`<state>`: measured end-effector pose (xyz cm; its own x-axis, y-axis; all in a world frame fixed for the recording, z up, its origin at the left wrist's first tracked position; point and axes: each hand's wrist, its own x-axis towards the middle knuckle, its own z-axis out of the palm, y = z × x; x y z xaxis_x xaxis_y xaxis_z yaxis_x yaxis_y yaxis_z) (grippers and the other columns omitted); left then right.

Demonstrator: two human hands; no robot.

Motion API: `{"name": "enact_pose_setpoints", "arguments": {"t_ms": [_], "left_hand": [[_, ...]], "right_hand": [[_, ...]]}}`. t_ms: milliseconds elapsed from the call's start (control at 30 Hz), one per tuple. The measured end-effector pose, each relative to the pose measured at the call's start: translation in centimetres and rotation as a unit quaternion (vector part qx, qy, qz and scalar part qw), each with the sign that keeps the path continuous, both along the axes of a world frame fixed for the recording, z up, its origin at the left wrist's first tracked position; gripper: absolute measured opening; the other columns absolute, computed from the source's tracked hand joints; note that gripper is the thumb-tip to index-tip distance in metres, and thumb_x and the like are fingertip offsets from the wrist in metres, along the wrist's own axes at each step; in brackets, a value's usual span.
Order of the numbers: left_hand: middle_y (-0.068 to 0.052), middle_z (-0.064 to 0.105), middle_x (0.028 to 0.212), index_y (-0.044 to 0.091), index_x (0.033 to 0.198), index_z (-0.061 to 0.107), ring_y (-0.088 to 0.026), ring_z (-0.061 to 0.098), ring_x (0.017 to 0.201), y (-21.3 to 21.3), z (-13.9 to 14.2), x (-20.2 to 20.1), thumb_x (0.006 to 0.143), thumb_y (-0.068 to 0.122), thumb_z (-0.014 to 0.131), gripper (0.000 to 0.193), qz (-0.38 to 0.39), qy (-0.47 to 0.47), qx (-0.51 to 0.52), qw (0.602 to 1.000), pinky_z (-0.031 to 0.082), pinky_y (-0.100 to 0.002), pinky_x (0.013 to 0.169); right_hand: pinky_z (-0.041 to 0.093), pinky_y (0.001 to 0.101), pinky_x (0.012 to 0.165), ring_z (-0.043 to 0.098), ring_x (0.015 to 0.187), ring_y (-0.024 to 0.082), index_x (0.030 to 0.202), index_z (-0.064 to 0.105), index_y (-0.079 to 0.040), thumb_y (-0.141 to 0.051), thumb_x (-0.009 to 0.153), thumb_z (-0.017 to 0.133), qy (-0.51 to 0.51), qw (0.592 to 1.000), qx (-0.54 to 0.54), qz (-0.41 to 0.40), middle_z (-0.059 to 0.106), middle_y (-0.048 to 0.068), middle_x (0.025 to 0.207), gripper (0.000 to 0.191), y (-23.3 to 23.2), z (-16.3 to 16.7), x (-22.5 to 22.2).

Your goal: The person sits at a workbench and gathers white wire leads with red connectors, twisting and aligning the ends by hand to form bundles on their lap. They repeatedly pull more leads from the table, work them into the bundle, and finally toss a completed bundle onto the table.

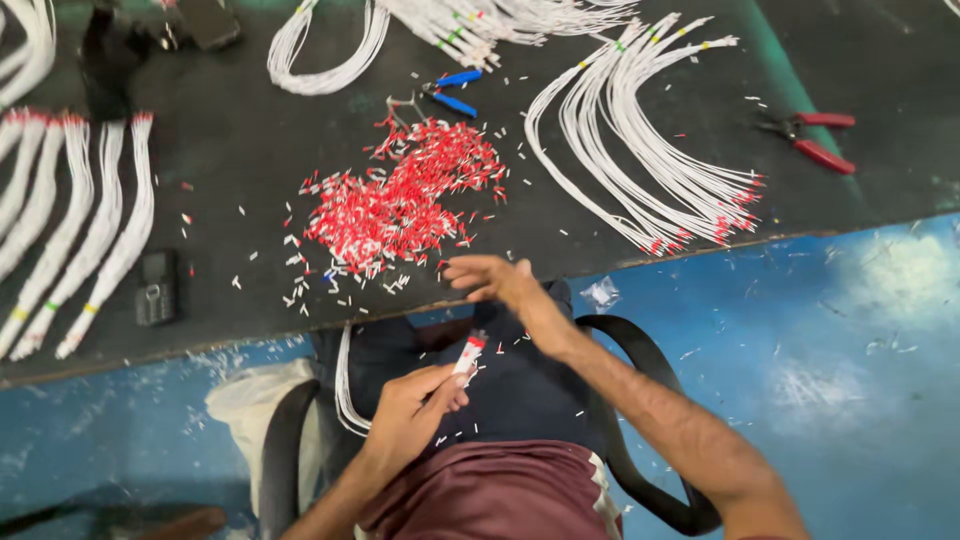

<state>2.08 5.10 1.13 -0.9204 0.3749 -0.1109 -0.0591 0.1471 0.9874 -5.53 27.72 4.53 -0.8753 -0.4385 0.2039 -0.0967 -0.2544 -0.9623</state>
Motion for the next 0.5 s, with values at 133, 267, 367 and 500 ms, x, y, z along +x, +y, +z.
{"name": "enact_pose_setpoints", "arguments": {"t_ms": [133,267,367,500], "left_hand": [[-0.005,0.073,0.075,0.003,0.114,0.077,-0.01,0.067,0.066,-0.2,3.8,0.7,0.098,0.01,0.061,0.024,0.065,0.063,-0.059,0.994,0.056,-0.024,0.063],[-0.006,0.079,0.077,0.002,0.109,0.079,-0.011,0.073,0.07,-0.2,10.7,1.8,0.096,0.008,0.059,0.024,0.134,0.171,-0.137,0.966,0.057,-0.024,0.068],[-0.006,0.078,0.087,0.002,0.111,0.075,-0.011,0.074,0.078,0.3,17.8,1.4,0.097,0.004,0.063,0.019,0.177,0.282,-0.172,0.927,0.059,-0.026,0.077],[-0.008,0.072,0.09,0.0,0.127,0.064,-0.015,0.066,0.079,2.5,27.2,-3.8,0.111,0.018,0.044,0.031,0.136,0.267,-0.264,0.917,0.05,-0.03,0.071]], "right_hand": [[0.054,0.0302,0.083,0.067,0.091,0.018,0.124,0.071,-0.007,-0.028,0.098,0.063,0.017,0.955,0.23,-0.185,0.073,0.009,0.103,0.034,2.6,0.0,-2.2],[0.056,0.0315,0.073,0.071,0.081,0.019,0.106,0.076,-0.012,-0.021,0.092,0.068,0.109,0.902,0.343,-0.238,0.074,0.004,0.096,0.019,4.2,-0.1,-2.4],[0.056,0.0358,0.082,0.07,0.097,0.026,0.101,0.074,-0.011,-0.019,0.095,0.069,0.289,0.861,0.333,-0.255,0.073,0.005,0.101,0.012,5.1,-0.5,-2.0],[0.055,0.0401,0.082,0.068,0.096,0.029,0.101,0.073,-0.011,-0.018,0.094,0.068,0.327,0.848,0.325,-0.262,0.071,0.005,0.101,0.011,5.9,-1.4,-1.4]]}}
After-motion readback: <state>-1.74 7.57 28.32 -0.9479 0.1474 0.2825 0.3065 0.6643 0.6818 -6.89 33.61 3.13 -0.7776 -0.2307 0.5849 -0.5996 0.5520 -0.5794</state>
